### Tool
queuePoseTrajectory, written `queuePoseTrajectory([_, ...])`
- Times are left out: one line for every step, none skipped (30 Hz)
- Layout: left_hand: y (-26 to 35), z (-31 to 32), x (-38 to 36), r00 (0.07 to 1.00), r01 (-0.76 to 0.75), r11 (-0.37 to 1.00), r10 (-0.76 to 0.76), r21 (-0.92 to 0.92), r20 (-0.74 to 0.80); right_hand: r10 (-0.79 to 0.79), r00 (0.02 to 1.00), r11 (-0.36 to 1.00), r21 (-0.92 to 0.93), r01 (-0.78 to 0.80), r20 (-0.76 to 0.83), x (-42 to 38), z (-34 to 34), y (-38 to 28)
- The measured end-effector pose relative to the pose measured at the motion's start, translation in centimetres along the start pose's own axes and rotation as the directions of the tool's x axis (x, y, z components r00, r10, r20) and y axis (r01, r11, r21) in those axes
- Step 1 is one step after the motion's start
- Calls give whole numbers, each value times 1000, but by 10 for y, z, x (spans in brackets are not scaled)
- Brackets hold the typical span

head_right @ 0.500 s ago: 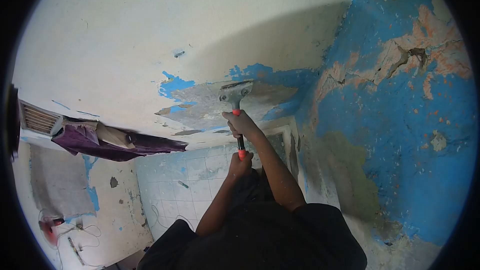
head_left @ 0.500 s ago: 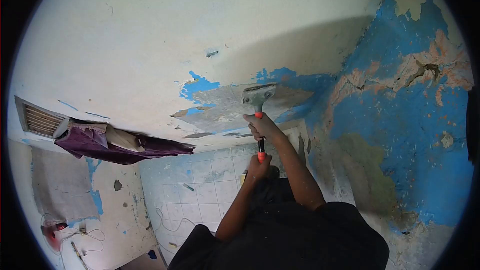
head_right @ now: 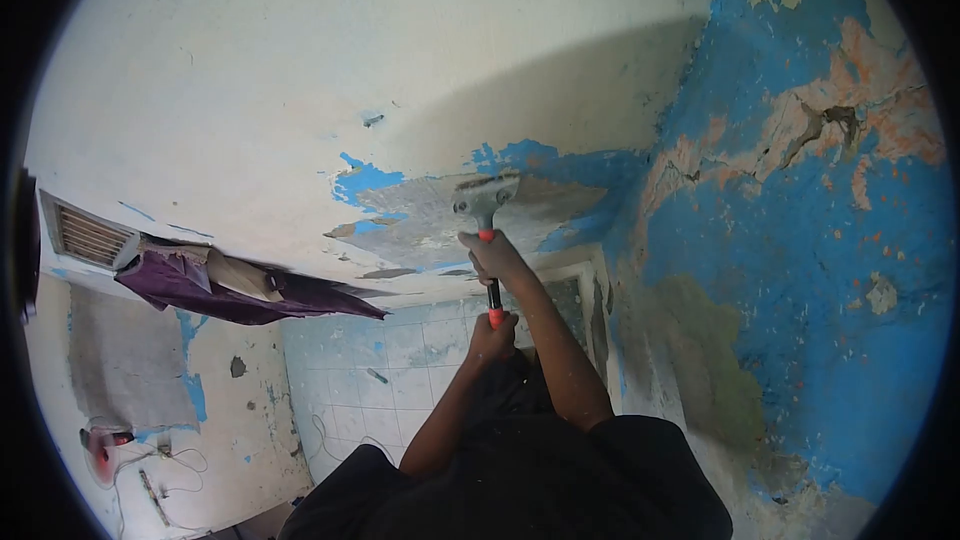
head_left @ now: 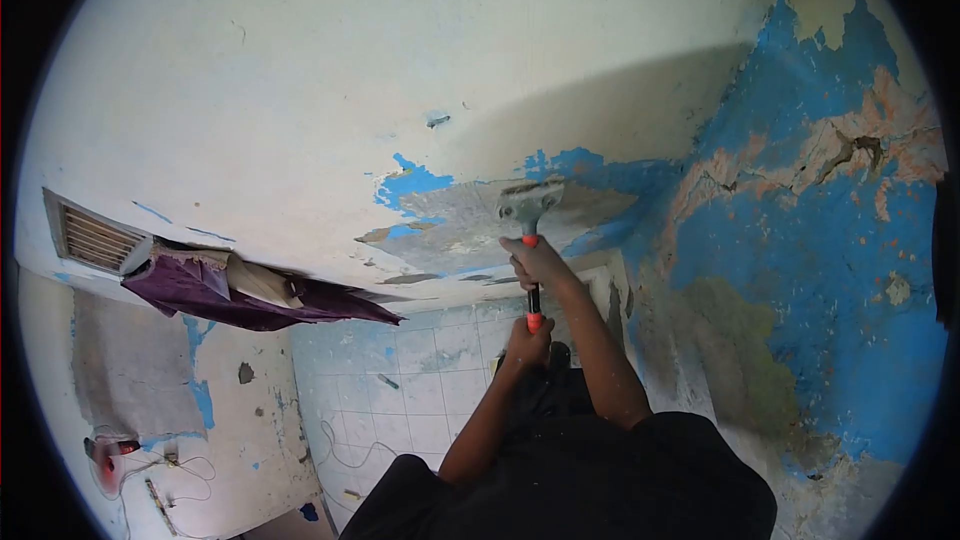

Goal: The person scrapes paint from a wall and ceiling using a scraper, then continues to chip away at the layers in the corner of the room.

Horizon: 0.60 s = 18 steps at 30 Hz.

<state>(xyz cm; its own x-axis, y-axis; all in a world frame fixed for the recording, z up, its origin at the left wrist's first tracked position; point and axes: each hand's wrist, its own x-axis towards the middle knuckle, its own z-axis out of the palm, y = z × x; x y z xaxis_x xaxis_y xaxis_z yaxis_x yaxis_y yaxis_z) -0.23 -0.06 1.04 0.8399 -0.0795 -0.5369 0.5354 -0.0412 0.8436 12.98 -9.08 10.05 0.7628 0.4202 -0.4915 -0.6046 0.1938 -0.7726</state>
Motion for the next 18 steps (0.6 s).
queuePoseTrajectory([14,-3,-2,1000,1,1000,-2,17,4,-18,1000,1000,12,18,14,-5,3,-13])
queuePoseTrajectory([19,-4,-7,1000,9,999,-10,32,13,-31,999,999,26,30,21,-9,5,-15])
queuePoseTrajectory([14,-2,-9,1000,6,1000,-6,25,12,-62,998,997,39,62,5,-10,7,-11])
queuePoseTrajectory([9,-1,-7,1000,-9,1000,9,16,9,-39,999,999,16,39,-2,-8,5,-11])
queuePoseTrajectory([1,-1,-8,1000,-16,1000,16,6,1,-7,1000,1000,-3,7,-6,-6,5,-6])
queuePoseTrajectory([-11,0,-9,1000,2,1000,-2,-25,4,28,1000,999,-18,-28,-8,-5,6,4])
queuePoseTrajectory([-19,1,-5,1000,12,999,-12,-51,7,13,1000,999,-49,-14,-20,1,8,13])
queuePoseTrajectory([-23,1,3,1000,13,997,-12,-77,13,8,1000,999,-36,-8,-4,5,4,17])
queuePoseTrajectory([-12,-1,10,1000,3,999,-3,-49,2,-5,1000,1000,-29,5,15,1,6,3])
queuePoseTrajectory([-1,-5,10,1000,2,1000,-2,-21,-10,-10,999,1000,-17,11,33,-3,9,-7])
queuePoseTrajectory([3,-8,3,1000,18,1000,-18,9,-21,-16,1000,1000,-4,16,20,-6,12,-7])
queuePoseTrajectory([6,-9,-6,1000,28,1000,-28,0,-12,-20,1000,1000,11,20,4,-9,16,-6])
queuePoseTrajectory([12,-9,-12,999,32,999,-32,-9,-1,-28,1000,999,22,28,-14,-9,17,-7])
queuePoseTrajectory([14,-9,-15,999,35,999,-35,-24,5,-9,999,1000,13,9,-32,-3,14,-3])
queuePoseTrajectory([0,-9,-11,999,42,999,-42,-23,-4,18,999,1000,6,-18,-46,4,12,8])
queuePoseTrajectory([-23,-10,0,999,47,999,-48,-21,-15,43,997,999,-1,-44,-59,6,13,16])
queuePoseTrajectory([-34,-11,8,999,41,999,-42,-19,-24,30,999,1000,-7,-31,-30,4,14,17])
queuePoseTrajectory([-26,-12,10,999,24,1000,-24,4,-40,8,1000,1000,-14,-8,-1,4,15,14])
